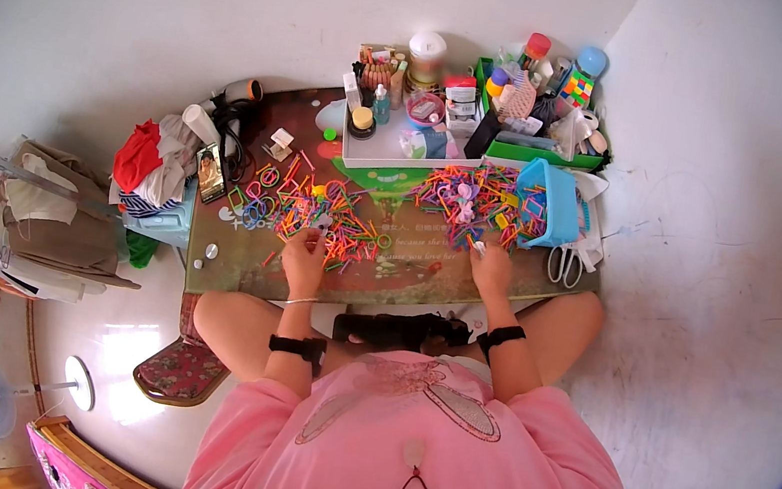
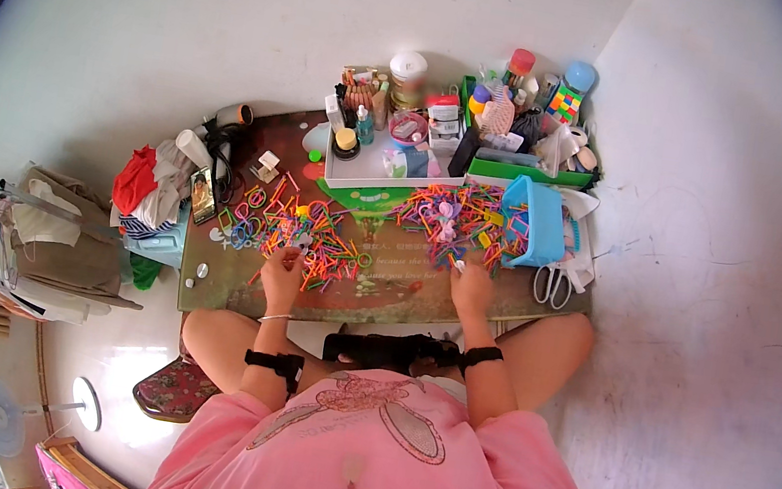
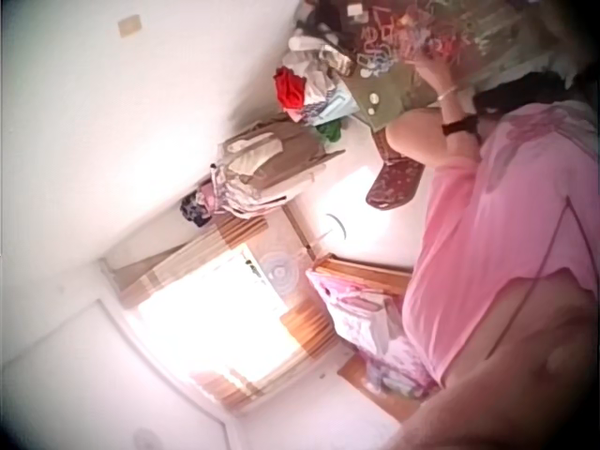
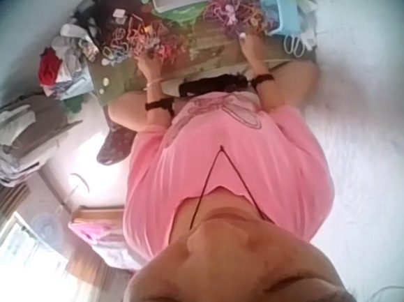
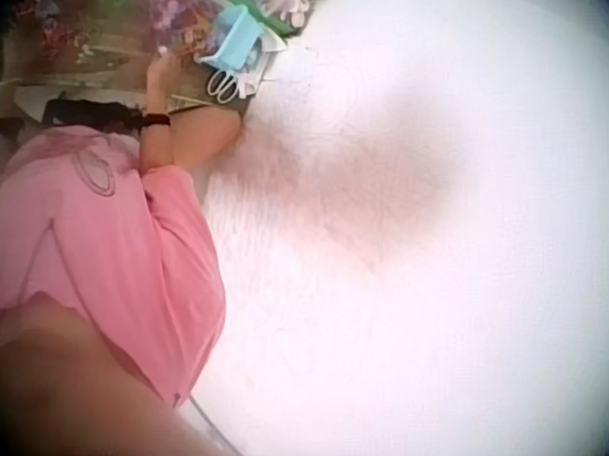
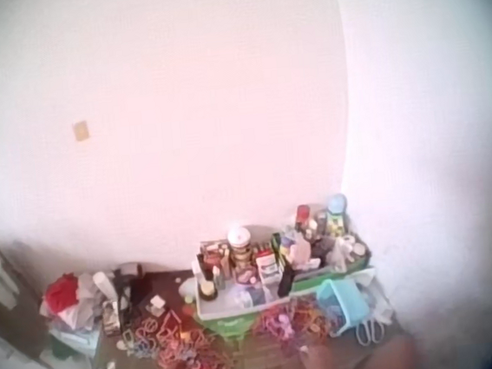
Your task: The person is attaching small white bows to colorful hair clips at a desk.
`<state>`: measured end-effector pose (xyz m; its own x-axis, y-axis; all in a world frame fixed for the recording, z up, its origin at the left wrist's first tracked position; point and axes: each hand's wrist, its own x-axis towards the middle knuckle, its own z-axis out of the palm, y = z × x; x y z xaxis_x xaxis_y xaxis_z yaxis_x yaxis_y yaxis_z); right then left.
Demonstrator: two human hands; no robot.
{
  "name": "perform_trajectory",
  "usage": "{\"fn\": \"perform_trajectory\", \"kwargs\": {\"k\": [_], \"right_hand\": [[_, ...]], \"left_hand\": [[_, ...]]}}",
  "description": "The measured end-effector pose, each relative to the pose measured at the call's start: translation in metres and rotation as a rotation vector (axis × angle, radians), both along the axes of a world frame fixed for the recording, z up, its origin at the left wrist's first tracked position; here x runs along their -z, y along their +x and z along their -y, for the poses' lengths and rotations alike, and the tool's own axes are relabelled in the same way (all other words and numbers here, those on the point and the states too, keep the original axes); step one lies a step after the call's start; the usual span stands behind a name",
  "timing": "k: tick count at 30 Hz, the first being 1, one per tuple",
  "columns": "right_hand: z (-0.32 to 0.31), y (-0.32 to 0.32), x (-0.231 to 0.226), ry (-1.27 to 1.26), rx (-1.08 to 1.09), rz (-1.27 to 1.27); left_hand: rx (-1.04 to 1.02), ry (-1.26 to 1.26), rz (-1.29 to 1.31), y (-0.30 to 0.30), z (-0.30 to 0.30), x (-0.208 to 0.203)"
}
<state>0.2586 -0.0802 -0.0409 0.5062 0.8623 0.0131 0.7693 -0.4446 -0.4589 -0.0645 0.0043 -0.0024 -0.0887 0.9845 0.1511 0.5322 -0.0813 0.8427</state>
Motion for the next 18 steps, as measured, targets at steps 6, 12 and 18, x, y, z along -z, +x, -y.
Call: {"fn": "perform_trajectory", "kwargs": {"k": [6, 12, 18], "right_hand": [[-0.004, -0.002, 0.005, -0.070, 0.004, 0.048], [-0.004, 0.011, 0.012, -0.091, 0.166, -0.358], [-0.001, -0.052, -0.015, 0.104, -0.017, -1.285]], "left_hand": [[0.089, -0.067, 0.096, 0.018, 0.017, 0.007], [0.349, -0.203, 0.086, 0.046, 0.035, 0.006], [0.487, -0.529, 0.542, 0.074, 0.047, 0.005]]}}
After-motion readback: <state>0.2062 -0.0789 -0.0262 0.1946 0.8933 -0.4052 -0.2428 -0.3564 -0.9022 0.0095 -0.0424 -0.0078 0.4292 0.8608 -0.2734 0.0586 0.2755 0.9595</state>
